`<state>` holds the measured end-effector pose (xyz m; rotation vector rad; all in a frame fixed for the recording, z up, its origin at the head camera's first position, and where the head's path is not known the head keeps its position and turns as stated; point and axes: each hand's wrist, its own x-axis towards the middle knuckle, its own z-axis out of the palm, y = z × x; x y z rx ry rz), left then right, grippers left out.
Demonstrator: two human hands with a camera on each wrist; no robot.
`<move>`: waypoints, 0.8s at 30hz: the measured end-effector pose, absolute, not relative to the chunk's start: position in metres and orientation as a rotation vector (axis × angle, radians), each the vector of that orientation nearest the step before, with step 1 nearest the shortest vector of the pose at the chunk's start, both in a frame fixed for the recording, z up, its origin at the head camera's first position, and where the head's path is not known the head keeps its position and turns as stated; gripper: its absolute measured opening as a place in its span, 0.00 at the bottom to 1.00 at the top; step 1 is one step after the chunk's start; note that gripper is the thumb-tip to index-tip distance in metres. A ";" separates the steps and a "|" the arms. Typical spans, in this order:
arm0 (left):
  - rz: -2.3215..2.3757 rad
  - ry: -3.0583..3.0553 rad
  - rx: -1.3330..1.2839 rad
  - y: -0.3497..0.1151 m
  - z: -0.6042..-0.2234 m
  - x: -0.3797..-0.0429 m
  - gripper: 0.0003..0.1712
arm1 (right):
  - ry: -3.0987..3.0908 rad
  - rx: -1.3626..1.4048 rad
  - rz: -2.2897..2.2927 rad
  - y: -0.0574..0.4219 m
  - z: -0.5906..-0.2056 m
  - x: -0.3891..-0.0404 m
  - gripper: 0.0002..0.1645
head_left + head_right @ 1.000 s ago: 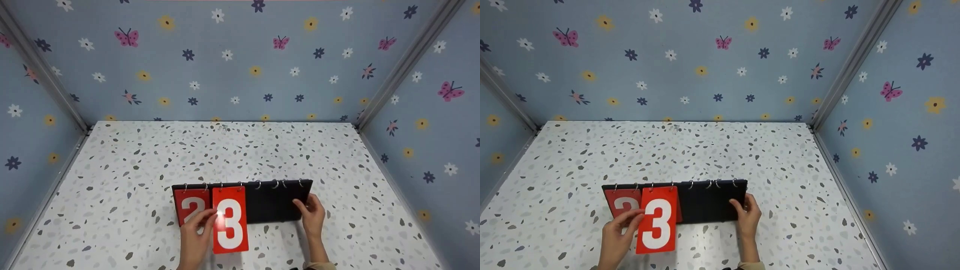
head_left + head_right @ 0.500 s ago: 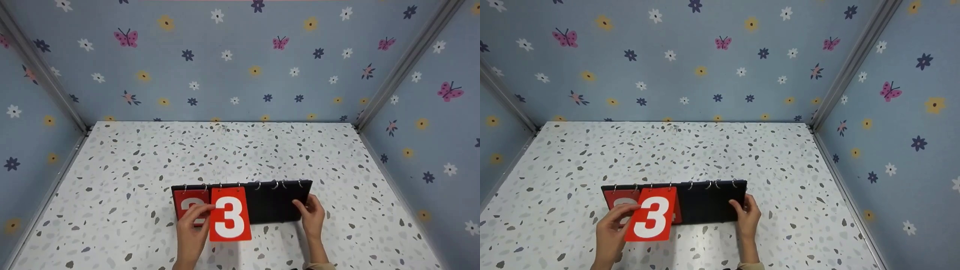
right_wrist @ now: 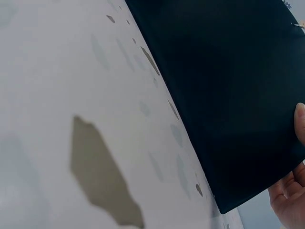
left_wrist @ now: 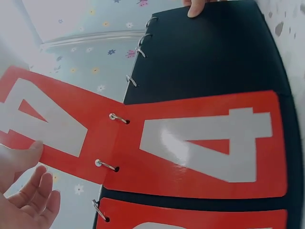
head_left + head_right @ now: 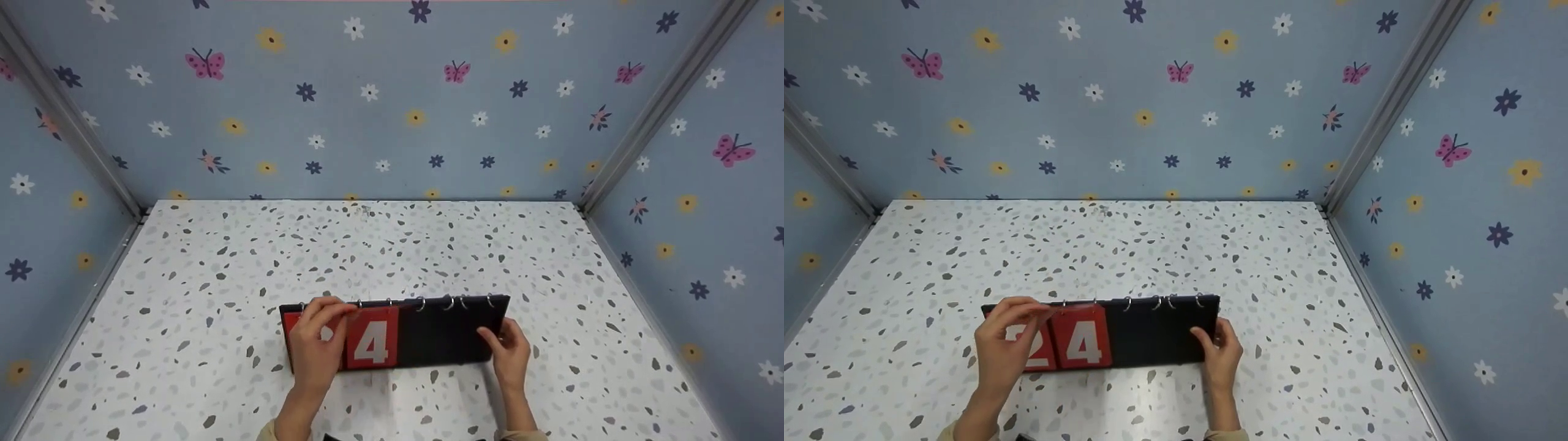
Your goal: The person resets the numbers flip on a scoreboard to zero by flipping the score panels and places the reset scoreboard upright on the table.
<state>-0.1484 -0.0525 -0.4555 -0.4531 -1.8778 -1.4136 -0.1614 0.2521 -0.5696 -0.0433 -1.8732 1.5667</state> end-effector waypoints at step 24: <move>-1.282 -2.097 -0.322 -0.043 -0.452 -0.210 0.14 | -1.892 -0.085 1.611 0.238 -0.535 -0.150 0.12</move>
